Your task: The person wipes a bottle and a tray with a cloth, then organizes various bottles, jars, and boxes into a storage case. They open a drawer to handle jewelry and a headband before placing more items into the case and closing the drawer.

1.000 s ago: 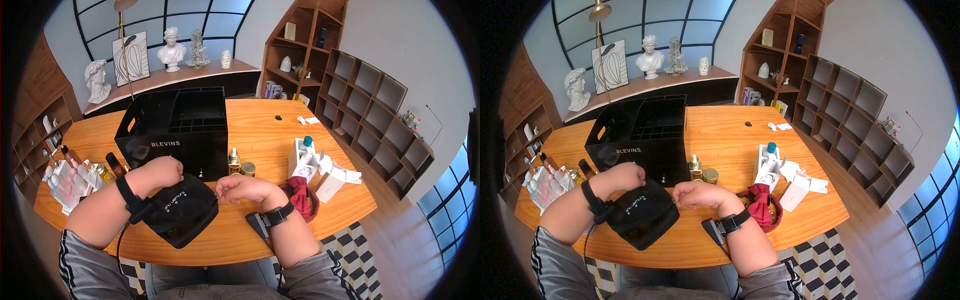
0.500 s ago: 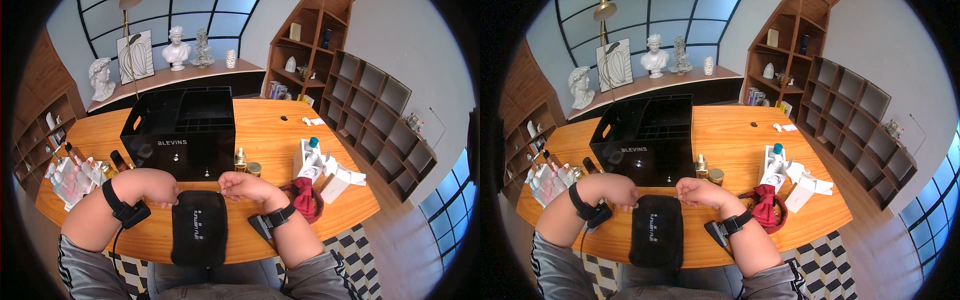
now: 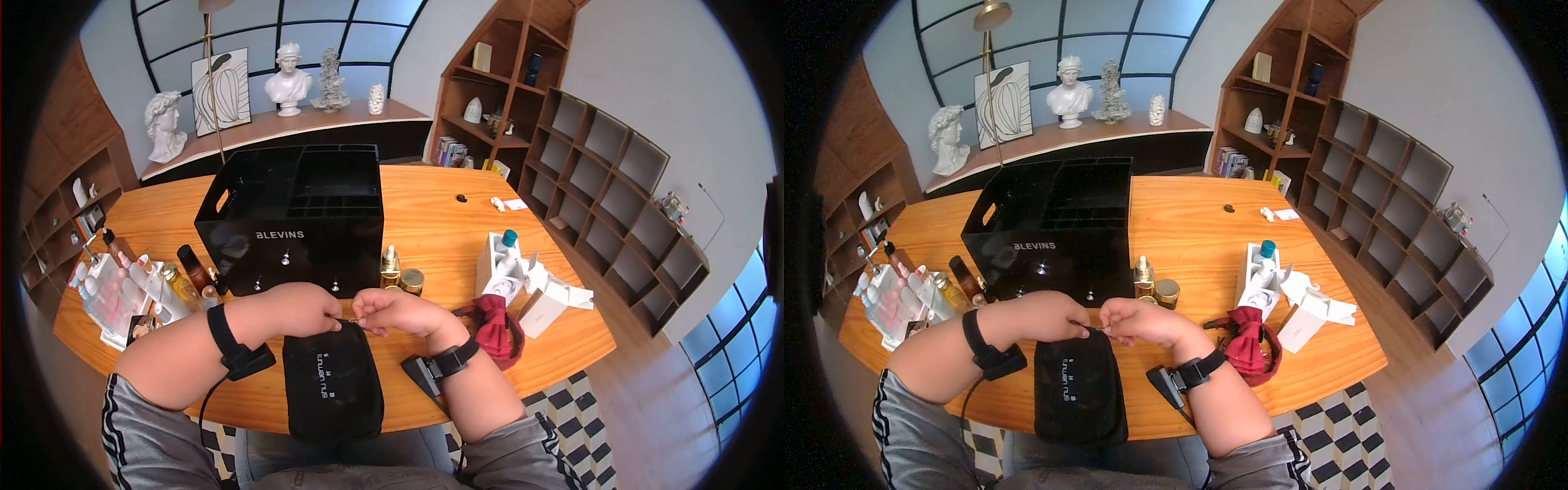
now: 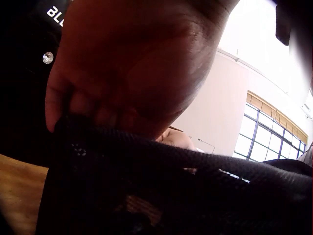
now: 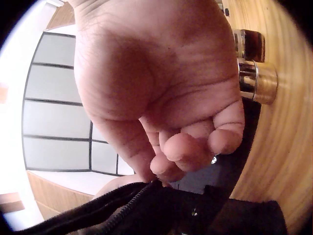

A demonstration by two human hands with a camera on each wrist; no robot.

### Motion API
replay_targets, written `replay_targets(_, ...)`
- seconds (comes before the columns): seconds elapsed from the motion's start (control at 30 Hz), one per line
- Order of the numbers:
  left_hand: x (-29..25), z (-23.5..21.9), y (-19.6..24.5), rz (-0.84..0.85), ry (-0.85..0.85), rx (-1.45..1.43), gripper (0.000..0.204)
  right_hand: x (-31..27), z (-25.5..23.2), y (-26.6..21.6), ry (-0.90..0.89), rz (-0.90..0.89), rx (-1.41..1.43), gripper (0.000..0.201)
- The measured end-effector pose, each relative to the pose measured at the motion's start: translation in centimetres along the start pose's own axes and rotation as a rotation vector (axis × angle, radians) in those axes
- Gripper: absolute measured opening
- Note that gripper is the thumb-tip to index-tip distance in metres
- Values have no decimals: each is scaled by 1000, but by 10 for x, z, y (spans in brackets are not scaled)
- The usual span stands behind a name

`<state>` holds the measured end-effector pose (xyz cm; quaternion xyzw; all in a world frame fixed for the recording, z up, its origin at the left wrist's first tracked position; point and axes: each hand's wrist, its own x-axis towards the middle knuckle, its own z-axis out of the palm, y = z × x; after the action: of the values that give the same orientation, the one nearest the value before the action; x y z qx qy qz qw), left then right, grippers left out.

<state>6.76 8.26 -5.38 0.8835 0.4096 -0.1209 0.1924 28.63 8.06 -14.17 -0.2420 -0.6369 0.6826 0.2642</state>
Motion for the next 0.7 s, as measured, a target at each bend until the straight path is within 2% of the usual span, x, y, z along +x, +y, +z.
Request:
replay_targets(0.33, -23, -2, -40, -279, 195, 172, 25, -7, 1, -5, -17, 82, -88, 5)
replay_targets(0.47, -38, -3, -63, -406, 58, 362, 28, -9, -12, -3, 43, 54, -53, 4)
replay_targets(0.6, -56, -15, -56, -351, -317, 360, 28, -5, -10, -3, 97, 48, -49, 5)
replay_targets(0.7, -55, -19, -45, -291, -502, 217, 28, -5, -9, -6, 87, 50, -66, 5)
